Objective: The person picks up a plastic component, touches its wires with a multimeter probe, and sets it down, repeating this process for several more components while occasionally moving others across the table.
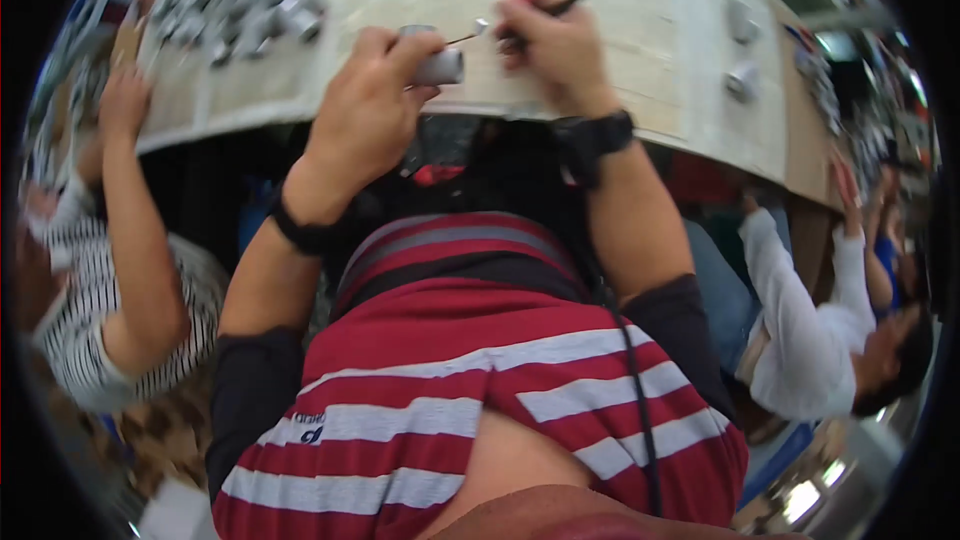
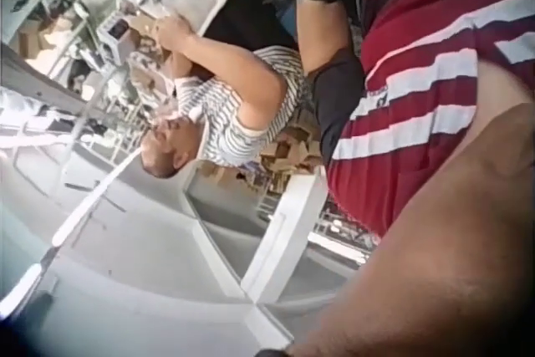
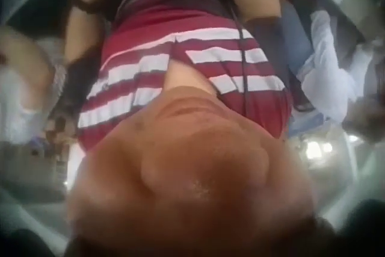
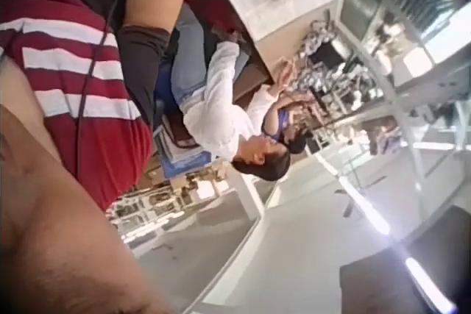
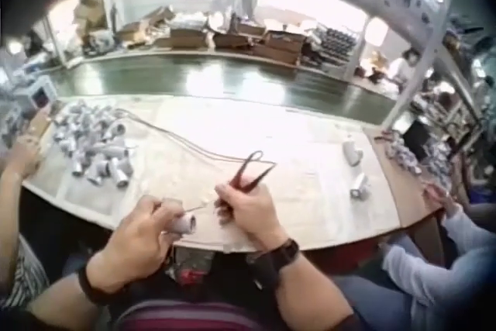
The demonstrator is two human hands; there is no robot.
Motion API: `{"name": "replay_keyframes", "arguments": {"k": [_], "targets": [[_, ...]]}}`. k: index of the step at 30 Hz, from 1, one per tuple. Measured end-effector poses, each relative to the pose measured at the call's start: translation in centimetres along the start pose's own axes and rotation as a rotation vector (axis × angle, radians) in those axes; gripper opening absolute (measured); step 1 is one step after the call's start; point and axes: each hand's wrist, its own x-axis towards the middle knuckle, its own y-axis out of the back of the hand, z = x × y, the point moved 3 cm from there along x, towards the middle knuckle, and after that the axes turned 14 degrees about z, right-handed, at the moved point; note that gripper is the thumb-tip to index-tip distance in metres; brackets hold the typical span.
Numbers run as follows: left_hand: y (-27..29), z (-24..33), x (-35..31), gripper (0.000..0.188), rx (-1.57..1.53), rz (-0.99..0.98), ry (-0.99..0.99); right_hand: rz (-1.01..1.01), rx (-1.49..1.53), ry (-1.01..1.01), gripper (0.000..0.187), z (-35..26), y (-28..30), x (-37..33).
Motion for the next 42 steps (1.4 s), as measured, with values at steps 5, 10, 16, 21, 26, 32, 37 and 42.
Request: {"name": "replay_keyframes", "arguments": {"k": [5,10,16,21,26,32,37,42], "targets": [[0.7,-2.8,-3.0,0.039,0.224,-0.001,-0.046,0.047,0.036,0.137,0.018,1.7,-4.9,-1.9],[0.7,-2.9,-2.8,0.038,0.267,-0.034,-0.087,0.074,-0.022,0.192,0.018,2.3,-5.6,-2.0],[0.9,-2.5,-2.5,0.04,0.244,-0.064,-0.078,0.104,-0.122,0.189,0.018,2.5,-5.7,-1.7],[0.7,-2.8,-2.4,0.04,0.242,-0.077,-0.051,0.127,-0.185,0.197,0.018,2.7,-6.1,-1.6],[0.6,-2.9,-1.7,0.041,0.188,-0.059,-0.033,0.169,-0.235,0.289,0.016,2.6,-6.4,-1.2],[0.7,-3.2,-1.3,0.039,0.049,-0.055,0.029,0.246,-0.428,0.591,0.014,2.8,-6.6,-0.8],[0.3,-5.3,-2.2,0.052,-0.155,0.006,0.092,0.267,-0.264,0.545,0.016,3.4,-7.1,-1.6],[-1.8,-7.5,-3.3,0.061,-0.638,0.139,0.379,0.259,-0.302,0.475,0.017,3.2,-6.9,-2.0]]}}
